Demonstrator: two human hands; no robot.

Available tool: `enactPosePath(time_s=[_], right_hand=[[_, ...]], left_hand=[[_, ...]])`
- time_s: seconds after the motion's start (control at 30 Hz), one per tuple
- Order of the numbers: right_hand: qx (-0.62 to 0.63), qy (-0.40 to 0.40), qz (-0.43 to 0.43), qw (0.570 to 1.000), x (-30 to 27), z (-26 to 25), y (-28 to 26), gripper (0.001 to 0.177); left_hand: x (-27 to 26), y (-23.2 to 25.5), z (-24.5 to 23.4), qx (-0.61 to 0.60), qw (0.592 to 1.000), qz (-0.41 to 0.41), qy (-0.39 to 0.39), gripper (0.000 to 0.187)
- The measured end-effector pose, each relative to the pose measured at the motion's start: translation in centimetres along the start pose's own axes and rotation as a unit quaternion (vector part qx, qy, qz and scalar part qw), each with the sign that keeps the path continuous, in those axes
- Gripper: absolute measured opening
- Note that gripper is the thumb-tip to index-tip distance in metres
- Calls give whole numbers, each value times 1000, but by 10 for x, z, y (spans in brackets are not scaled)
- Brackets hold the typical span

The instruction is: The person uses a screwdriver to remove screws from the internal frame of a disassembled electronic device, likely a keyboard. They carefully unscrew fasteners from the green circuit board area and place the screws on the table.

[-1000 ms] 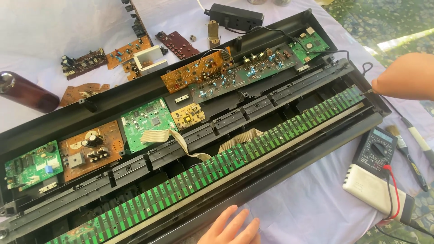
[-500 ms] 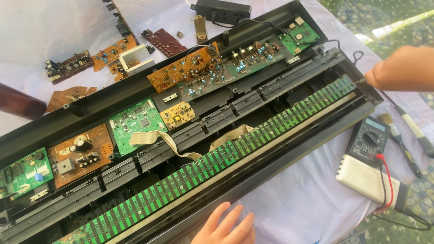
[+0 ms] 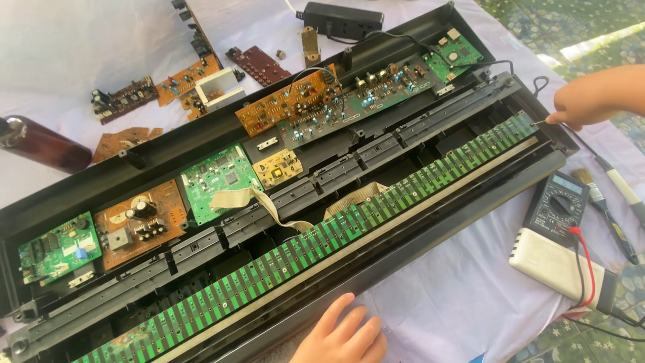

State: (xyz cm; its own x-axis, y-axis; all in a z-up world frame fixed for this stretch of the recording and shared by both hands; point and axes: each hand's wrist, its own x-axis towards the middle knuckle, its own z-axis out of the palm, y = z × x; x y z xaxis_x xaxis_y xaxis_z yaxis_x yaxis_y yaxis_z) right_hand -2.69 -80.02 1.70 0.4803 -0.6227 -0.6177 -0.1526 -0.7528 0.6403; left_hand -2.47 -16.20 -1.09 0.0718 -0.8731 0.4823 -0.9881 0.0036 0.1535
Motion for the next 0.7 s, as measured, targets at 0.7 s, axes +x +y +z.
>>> enactPosePath(time_s=[0.7], right_hand=[[-166, 135, 3, 977, -72, -27, -16, 24]], left_hand=[[-7, -2, 10, 6, 1000, 0, -24, 18]])
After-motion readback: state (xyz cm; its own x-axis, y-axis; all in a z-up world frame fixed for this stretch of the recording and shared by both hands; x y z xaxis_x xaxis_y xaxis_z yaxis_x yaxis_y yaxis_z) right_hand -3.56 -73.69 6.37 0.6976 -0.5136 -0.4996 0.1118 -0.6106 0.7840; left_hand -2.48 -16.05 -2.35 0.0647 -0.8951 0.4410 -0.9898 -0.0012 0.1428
